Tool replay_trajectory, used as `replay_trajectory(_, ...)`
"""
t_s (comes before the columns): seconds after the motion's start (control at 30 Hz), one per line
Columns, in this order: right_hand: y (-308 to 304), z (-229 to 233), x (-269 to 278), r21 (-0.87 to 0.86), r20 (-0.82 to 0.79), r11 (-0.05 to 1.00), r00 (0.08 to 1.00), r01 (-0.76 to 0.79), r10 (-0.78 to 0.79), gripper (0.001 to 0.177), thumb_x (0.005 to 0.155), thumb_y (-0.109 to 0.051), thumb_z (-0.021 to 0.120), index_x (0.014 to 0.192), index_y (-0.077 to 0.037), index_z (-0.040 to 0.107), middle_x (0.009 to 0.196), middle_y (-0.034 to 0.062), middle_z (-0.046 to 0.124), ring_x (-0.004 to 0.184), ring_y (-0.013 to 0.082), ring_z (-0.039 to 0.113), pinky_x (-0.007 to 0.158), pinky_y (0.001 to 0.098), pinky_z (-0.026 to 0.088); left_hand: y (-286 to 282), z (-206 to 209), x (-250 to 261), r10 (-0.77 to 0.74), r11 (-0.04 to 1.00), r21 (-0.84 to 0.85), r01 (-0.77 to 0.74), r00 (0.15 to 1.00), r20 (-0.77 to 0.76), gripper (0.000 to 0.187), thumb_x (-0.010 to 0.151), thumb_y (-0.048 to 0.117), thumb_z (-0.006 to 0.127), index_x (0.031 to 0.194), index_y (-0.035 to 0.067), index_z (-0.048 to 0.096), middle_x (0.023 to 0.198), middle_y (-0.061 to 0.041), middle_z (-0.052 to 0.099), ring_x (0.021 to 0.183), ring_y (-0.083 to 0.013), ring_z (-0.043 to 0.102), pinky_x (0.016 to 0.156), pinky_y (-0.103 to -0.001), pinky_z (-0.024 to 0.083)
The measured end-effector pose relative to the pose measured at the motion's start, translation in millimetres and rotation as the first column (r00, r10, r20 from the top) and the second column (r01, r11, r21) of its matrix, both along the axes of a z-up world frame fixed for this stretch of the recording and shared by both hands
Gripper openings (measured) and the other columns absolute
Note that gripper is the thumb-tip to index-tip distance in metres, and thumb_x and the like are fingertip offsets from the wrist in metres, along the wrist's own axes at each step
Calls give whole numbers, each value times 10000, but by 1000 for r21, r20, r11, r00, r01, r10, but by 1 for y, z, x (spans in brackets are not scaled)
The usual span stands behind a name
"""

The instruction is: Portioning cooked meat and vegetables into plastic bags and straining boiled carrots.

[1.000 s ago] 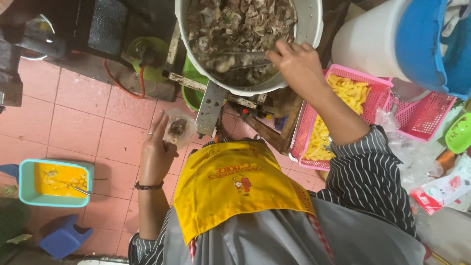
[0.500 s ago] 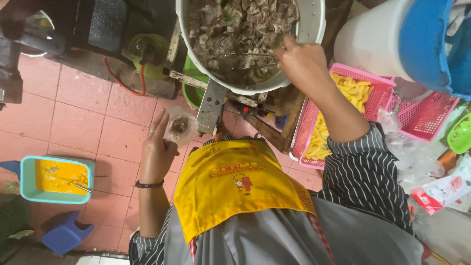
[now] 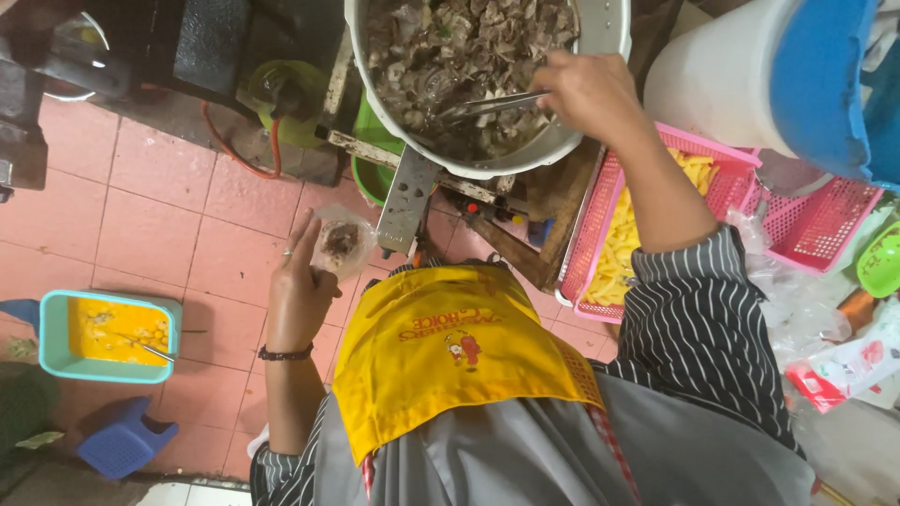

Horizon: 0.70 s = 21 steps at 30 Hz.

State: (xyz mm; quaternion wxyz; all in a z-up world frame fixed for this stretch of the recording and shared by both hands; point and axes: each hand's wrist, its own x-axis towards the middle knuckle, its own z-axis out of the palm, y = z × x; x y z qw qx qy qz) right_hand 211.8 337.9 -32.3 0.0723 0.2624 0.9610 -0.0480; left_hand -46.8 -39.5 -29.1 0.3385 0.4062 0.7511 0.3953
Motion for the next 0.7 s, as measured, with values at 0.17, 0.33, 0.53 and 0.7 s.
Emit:
replay_trajectory(0.17,13,6,36,-52,-91,997,994,62,-66,183,915,-175,800,1097,-160,811,826,33,639,666,203,594,739,400,503,1,-4,-1,-10,1000,26,11,1000,-23,685,695,-211,487,1369,-85,513,1557,-174,470,504,-160,540,491,-270,493)
replay_trajectory(0.33,18,22,50,-144,-158,984,979,106,-128,195,912,-125,820,1106,-108,811,902,67,715,627,180,589,789,374,498,5,-1,-2,-9,1000,10,9,1000,2,703,703,-205,501,1396,-87,503,1574,-153,455,498,-149,543,493,-263,502)
replay_trajectory(0.53,21,51,66,-473,-289,872,912,128,-291,224,930,54,781,1152,55,750,939,106,679,648,172,618,609,292,460,7,-1,-1,-10,1000,13,10,1000,26,692,705,-207,492,1388,-93,501,1573,-153,453,493,-153,545,491,-269,503)
replay_trajectory(0.7,22,33,74,56,-146,965,958,258,-247,266,939,-196,851,1182,-94,822,893,74,733,654,192,626,634,343,489,6,-1,-1,-20,1000,0,20,1000,-23,691,699,-212,507,1380,-97,510,1569,-171,455,495,-171,566,490,-279,517)
